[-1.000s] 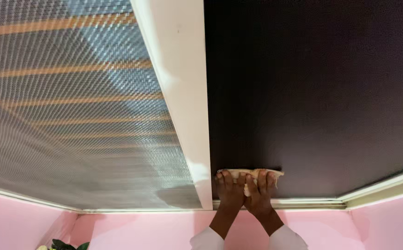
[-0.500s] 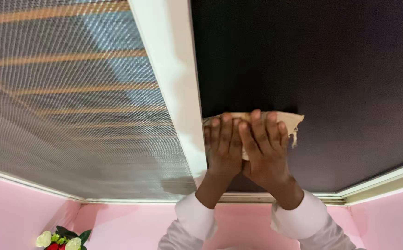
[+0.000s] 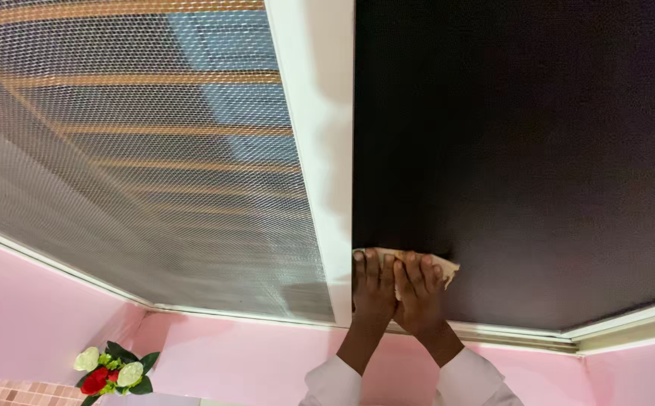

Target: The person wipes a dark glass window pane with a cloth by hand, repeatedly scrubbing the surface and the adjacent frame and screen.

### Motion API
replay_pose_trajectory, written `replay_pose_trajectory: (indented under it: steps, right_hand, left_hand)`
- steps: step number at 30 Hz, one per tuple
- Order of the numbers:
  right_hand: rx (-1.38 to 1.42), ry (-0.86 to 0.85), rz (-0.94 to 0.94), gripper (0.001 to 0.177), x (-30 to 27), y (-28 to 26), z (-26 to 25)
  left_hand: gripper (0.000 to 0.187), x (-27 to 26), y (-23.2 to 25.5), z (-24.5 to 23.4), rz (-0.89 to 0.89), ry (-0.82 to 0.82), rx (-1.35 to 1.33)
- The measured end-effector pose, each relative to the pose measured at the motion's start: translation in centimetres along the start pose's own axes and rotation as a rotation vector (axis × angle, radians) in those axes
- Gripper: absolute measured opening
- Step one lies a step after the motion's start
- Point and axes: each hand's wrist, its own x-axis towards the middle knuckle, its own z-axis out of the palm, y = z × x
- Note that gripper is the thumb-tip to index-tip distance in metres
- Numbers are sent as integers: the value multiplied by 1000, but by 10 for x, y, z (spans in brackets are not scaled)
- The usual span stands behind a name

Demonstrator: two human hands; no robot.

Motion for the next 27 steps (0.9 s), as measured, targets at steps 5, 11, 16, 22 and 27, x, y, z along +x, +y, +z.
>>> replay_pose_trajectory:
  steps: [5, 11, 16, 22, 27]
  right_hand:
    - [105, -35, -11, 56, -26, 4, 7]
    - [42, -90, 2, 53, 8, 2, -18]
    - [65, 48, -30, 51, 86, 6, -65]
    - [97, 194, -23, 53, 113, 8, -73]
    - [55, 117, 36, 55, 41, 18, -37]
  left_hand:
    - [72, -34, 3, 3, -56, -157, -56]
    - [72, 1, 11, -13, -72, -120, -108]
    - [68, 89, 12, -53, 11, -113, -253]
    - [70, 133, 22, -71, 70, 62, -263]
    - [78, 75, 20, -39, 138, -11, -135]
